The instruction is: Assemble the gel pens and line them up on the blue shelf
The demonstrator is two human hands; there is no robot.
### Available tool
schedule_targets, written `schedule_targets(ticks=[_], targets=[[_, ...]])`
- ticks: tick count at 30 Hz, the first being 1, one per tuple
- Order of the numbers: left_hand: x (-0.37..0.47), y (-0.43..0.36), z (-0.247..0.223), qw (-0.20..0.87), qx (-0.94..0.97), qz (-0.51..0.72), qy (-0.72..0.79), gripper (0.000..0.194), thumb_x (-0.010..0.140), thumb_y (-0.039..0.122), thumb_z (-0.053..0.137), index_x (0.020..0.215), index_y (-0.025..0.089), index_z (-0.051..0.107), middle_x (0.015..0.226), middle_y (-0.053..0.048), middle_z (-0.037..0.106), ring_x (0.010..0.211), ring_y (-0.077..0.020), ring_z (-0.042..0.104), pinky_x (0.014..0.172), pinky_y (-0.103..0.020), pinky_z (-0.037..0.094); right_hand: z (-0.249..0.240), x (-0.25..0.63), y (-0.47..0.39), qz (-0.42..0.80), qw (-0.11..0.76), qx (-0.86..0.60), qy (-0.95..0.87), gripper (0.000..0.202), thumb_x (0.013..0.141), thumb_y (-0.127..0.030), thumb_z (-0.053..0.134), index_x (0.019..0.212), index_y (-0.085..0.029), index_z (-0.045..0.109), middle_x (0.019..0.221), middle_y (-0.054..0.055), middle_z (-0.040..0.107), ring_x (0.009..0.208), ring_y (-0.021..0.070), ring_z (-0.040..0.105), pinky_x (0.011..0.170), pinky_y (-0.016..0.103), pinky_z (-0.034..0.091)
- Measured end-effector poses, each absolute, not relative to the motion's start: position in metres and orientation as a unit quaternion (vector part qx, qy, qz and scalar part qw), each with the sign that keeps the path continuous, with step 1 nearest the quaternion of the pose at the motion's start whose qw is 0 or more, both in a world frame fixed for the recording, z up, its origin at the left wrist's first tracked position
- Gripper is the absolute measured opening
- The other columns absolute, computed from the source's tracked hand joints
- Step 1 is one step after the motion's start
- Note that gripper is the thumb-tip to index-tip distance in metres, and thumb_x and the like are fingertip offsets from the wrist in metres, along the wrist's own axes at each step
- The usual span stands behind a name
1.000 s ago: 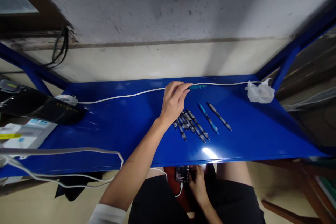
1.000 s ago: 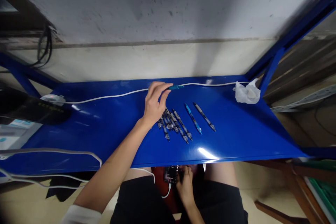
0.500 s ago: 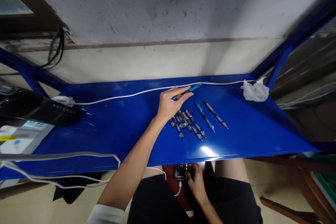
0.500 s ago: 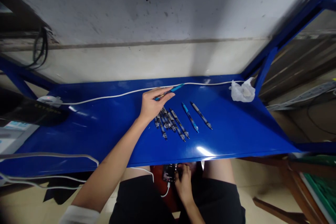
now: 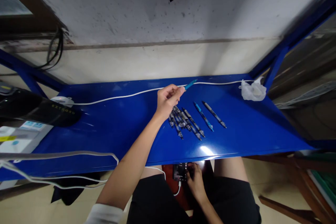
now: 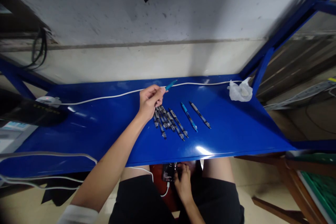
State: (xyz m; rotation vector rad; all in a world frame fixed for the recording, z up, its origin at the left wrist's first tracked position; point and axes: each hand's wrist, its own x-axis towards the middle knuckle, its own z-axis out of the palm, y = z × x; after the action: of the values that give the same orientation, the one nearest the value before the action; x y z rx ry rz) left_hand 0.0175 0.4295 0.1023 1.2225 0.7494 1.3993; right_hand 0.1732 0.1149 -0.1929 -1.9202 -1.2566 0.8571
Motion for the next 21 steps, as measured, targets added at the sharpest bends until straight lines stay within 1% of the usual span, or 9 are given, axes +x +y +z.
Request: schedule_targets(ticks=[2, 5, 7, 11, 16, 21], targets=[[0.016, 0.433, 0.102, 0.572, 0.465, 0.603, 0.305, 0.039, 0.09, 0.056, 0.088, 0.078, 0.021, 0.075, 0.065, 0.001, 0.057, 0.049, -0.0074, 0.041, 0.043, -0.028, 0.026, -0.194, 0.174, 0.114, 0.346, 0.343, -0.73, -0.48, 0.035, 0.085, -0.044, 0.066, 0.109, -0.02, 0.074, 0.108, 0.015, 0.074, 0.108, 0.0381, 0.072, 0.1, 0.053, 0.06], [0.012, 0.438, 0.105, 0.604, 0.421, 0.613, 0.287, 0.037, 0.087, 0.054, 0.09, 0.08, 0.021, 0.075, 0.07, 0.0, 0.06, 0.049, -0.0064, 0.04, 0.043, -0.028, 0.027, -0.196, 0.173, 0.113, 0.349, 0.343, -0.728, -0.48, 0.037, 0.08, -0.04, 0.068, 0.112, -0.02, 0.073, 0.111, 0.015, 0.073, 0.11, 0.0392, 0.071, 0.104, 0.055, 0.058], [0.011, 0.44, 0.107, 0.615, 0.402, 0.617, 0.281, 0.037, 0.084, 0.053, 0.092, 0.079, 0.021, 0.074, 0.069, 0.001, 0.058, 0.049, -0.0065, 0.038, 0.043, -0.029, 0.026, -0.196, 0.173, 0.112, 0.347, 0.345, -0.727, -0.482, 0.039, 0.078, -0.036, 0.068, 0.113, -0.019, 0.072, 0.111, 0.015, 0.073, 0.109, 0.039, 0.071, 0.104, 0.056, 0.058], [0.01, 0.44, 0.11, 0.628, 0.379, 0.622, 0.275, 0.039, 0.08, 0.052, 0.094, 0.073, 0.022, 0.072, 0.063, 0.002, 0.049, 0.052, -0.0083, 0.036, 0.044, -0.03, 0.025, -0.201, 0.174, 0.11, 0.346, 0.341, -0.725, -0.488, 0.039, 0.076, -0.033, 0.069, 0.113, -0.021, 0.071, 0.109, 0.013, 0.073, 0.105, 0.0381, 0.071, 0.102, 0.057, 0.059], [0.009, 0.44, 0.108, 0.628, 0.383, 0.615, 0.284, 0.037, 0.082, 0.054, 0.091, 0.075, 0.023, 0.071, 0.065, 0.001, 0.05, 0.053, -0.0096, 0.035, 0.046, -0.032, 0.027, -0.211, 0.18, 0.109, 0.355, 0.327, -0.717, -0.503, 0.047, 0.067, -0.032, 0.075, 0.113, -0.022, 0.07, 0.107, 0.011, 0.073, 0.103, 0.0376, 0.071, 0.098, 0.055, 0.061], [0.008, 0.439, 0.11, 0.635, 0.387, 0.611, 0.272, 0.039, 0.083, 0.053, 0.091, 0.074, 0.022, 0.068, 0.064, 0.002, 0.045, 0.052, -0.0086, 0.032, 0.044, -0.03, 0.029, -0.213, 0.18, 0.109, 0.355, 0.329, -0.717, -0.502, 0.049, 0.067, -0.028, 0.074, 0.115, -0.022, 0.069, 0.11, 0.011, 0.072, 0.105, 0.0374, 0.071, 0.099, 0.055, 0.061]])
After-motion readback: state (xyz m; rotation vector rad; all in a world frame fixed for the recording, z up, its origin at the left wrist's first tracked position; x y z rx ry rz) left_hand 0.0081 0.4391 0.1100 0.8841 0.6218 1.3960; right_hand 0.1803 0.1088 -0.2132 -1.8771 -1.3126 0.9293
